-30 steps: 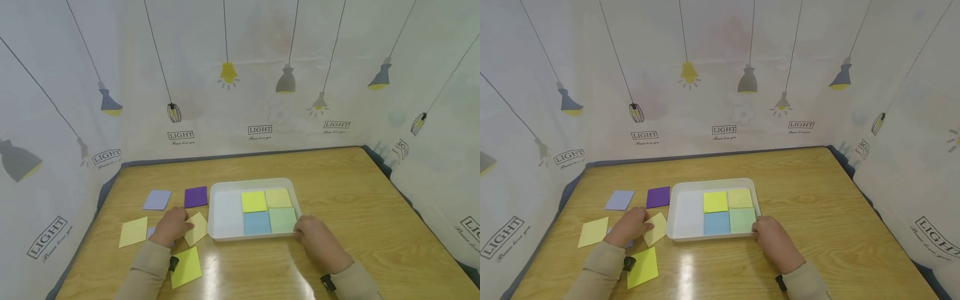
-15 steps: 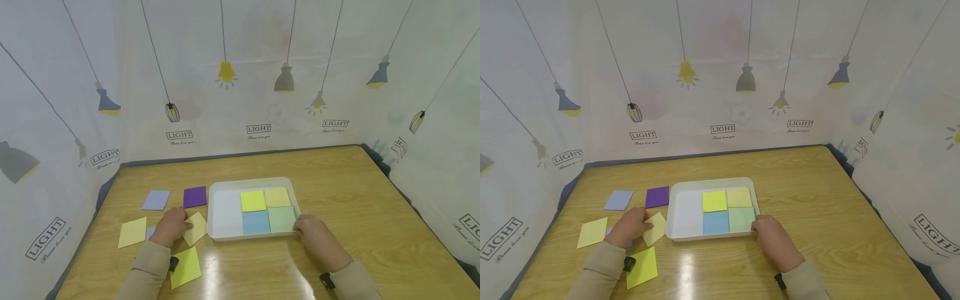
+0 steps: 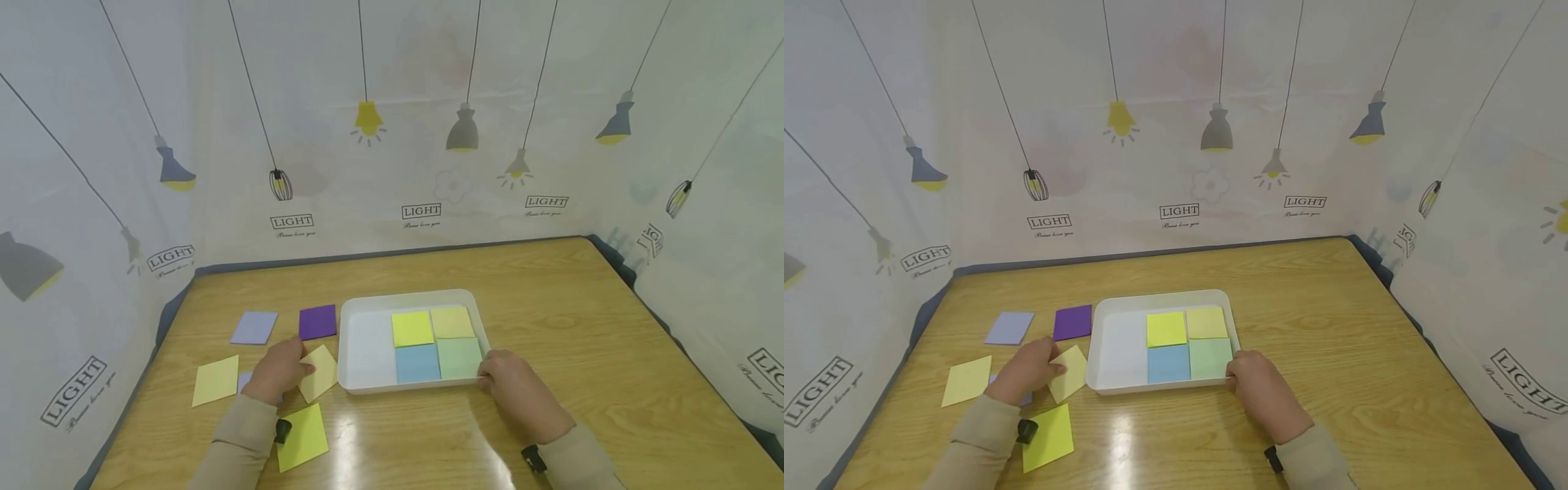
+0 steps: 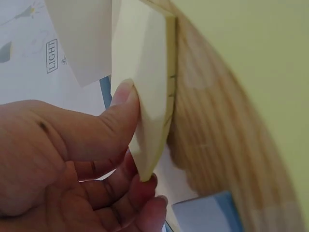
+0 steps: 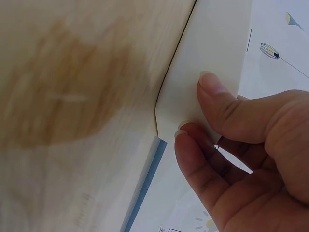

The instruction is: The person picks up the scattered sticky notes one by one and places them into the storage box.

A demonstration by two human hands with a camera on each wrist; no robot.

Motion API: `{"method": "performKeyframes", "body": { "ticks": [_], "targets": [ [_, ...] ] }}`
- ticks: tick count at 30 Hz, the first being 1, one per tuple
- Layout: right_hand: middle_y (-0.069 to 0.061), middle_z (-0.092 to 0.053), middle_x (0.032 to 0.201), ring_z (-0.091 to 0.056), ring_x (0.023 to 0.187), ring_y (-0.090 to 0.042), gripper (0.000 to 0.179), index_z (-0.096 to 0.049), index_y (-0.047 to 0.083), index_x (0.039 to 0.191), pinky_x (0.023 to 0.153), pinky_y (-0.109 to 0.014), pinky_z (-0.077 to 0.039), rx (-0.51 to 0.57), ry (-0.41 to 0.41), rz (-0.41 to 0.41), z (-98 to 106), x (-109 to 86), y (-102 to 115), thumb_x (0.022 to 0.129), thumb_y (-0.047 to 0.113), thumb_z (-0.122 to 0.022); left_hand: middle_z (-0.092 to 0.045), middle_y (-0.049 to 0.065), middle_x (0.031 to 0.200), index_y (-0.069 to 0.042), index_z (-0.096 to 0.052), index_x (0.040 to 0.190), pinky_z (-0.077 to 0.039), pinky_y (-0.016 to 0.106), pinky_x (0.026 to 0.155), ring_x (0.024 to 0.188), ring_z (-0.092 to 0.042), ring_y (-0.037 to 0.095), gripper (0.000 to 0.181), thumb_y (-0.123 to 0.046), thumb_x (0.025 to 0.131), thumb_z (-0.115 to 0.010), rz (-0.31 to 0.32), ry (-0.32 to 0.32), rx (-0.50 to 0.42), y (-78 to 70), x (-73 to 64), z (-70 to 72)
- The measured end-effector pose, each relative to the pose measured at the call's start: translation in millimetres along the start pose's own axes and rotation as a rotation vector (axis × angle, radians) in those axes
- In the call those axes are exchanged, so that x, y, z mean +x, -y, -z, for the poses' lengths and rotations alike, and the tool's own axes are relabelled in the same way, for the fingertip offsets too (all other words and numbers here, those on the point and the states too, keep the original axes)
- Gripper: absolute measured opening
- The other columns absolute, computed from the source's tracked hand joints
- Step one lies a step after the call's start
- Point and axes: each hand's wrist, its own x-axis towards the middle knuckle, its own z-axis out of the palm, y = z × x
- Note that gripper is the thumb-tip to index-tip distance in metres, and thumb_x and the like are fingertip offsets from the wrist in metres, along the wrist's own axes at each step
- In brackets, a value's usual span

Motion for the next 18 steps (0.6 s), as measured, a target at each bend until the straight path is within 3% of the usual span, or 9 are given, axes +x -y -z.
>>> {"method": "performKeyframes", "body": {
  "ticks": [5, 12, 18],
  "targets": [
    [0.006, -0.062, 0.077, -0.053, 0.072, -0.004, 0.007, -0.074, 0.009, 0.079, 0.065, -0.020, -0.052, 0.005, -0.001, 0.010, -0.7, -1.4, 0.5, 0.084, 0.006, -0.078, -0.069, 0.015, 0.104, 0.002, -0.062, 0.111, -0.055, 0.047, 0.083, 0.094, -0.065, 0.029, 0.025, -0.015, 0.094, -0.069, -0.007, 0.006, -0.036, 0.5, -2.5, 3.6],
    [0.007, -0.062, 0.079, -0.054, 0.074, -0.004, 0.007, -0.074, 0.010, 0.080, 0.067, -0.021, -0.053, 0.000, -0.006, 0.011, -1.3, -2.9, -0.5, 0.084, 0.006, -0.078, -0.070, 0.019, 0.106, 0.006, -0.065, 0.109, -0.055, 0.048, 0.088, 0.098, -0.067, 0.032, 0.018, -0.004, 0.102, -0.052, -0.066, -0.040, -0.028, -2.7, -9.2, 14.2],
    [0.007, -0.063, 0.080, -0.054, 0.075, -0.004, 0.007, -0.074, 0.010, 0.080, 0.067, -0.020, -0.053, 0.005, 0.001, 0.006, -0.7, -3.0, -0.9, 0.084, 0.006, -0.078, -0.068, 0.021, 0.108, 0.008, -0.063, 0.110, -0.055, 0.050, 0.089, 0.099, -0.066, 0.035, 0.018, -0.001, 0.102, -0.050, -0.073, -0.049, -0.034, -8.8, -17.9, 30.0]
  ]
}}
